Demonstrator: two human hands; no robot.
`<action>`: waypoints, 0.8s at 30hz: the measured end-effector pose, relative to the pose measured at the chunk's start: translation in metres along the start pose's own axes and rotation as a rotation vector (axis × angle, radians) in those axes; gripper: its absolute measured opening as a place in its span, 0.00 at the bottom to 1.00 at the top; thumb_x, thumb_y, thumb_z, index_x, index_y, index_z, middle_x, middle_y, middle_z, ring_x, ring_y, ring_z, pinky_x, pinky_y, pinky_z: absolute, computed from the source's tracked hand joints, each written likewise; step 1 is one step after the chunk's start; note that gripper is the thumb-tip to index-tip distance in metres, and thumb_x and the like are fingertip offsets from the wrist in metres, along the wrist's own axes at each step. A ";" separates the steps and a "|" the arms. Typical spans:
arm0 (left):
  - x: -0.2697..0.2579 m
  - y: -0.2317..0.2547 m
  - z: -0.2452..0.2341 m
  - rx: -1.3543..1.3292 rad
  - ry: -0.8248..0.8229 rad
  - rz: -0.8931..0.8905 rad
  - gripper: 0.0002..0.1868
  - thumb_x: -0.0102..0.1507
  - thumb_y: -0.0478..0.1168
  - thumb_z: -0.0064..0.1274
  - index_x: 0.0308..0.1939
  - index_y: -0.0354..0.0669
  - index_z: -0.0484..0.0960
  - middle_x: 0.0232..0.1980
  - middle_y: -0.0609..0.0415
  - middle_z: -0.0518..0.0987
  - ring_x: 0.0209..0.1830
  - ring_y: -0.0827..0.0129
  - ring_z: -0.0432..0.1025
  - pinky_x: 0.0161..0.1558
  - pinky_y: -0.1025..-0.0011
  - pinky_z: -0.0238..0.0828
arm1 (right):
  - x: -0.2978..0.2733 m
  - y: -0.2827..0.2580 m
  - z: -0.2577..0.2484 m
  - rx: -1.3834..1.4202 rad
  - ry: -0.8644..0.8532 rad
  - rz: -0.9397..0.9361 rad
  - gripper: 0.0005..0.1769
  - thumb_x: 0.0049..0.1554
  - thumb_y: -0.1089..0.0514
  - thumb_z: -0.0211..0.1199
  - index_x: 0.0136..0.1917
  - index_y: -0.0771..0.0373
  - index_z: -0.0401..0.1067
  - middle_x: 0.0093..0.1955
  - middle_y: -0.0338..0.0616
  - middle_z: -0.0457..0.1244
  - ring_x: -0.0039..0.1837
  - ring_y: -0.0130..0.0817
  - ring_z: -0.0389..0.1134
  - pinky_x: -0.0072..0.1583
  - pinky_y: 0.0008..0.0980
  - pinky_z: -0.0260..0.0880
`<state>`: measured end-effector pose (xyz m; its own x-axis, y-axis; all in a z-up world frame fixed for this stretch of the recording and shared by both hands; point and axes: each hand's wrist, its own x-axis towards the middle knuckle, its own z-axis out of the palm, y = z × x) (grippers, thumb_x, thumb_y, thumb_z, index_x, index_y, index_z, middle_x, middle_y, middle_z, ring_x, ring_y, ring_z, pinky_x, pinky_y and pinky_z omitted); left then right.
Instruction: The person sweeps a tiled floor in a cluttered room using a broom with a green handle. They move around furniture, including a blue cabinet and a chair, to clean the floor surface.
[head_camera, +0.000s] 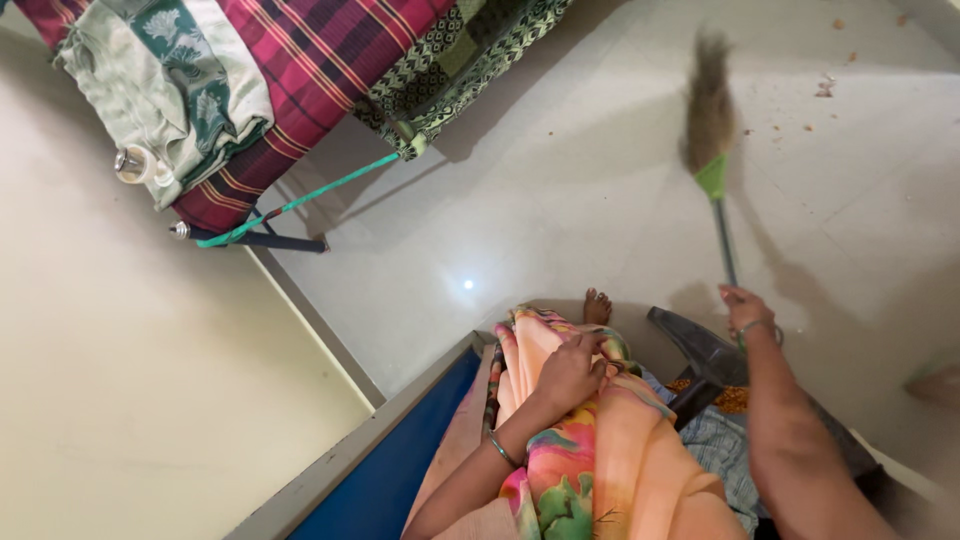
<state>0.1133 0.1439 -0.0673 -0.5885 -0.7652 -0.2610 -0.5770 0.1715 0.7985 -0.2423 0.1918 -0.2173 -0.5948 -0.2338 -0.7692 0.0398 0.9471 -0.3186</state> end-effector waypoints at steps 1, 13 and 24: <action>0.000 0.001 0.001 -0.009 0.012 0.028 0.20 0.64 0.41 0.53 0.59 0.40 0.77 0.50 0.43 0.81 0.48 0.48 0.77 0.50 0.55 0.74 | -0.003 0.002 -0.002 0.033 0.004 -0.033 0.17 0.65 0.43 0.62 0.67 0.37 0.77 0.38 0.48 0.65 0.34 0.35 0.61 0.38 0.40 0.65; 0.008 0.014 0.008 -0.011 -0.071 0.039 0.19 0.63 0.41 0.52 0.58 0.41 0.78 0.52 0.43 0.81 0.47 0.48 0.77 0.49 0.55 0.74 | -0.077 0.111 -0.057 -0.898 -0.086 -0.541 0.22 0.63 0.39 0.52 0.71 0.30 0.65 0.56 0.57 0.68 0.60 0.55 0.72 0.65 0.49 0.72; 0.009 0.021 0.013 0.011 -0.165 0.041 0.19 0.64 0.43 0.53 0.58 0.41 0.77 0.53 0.44 0.80 0.49 0.49 0.77 0.50 0.55 0.74 | -0.079 0.130 -0.101 -1.171 -0.315 -0.296 0.27 0.62 0.43 0.47 0.74 0.24 0.62 0.65 0.44 0.69 0.66 0.43 0.73 0.68 0.41 0.73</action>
<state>0.0879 0.1486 -0.0600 -0.6964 -0.6450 -0.3147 -0.5562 0.2080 0.8046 -0.2712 0.3559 -0.1417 -0.2345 -0.3610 -0.9026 -0.8972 0.4378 0.0579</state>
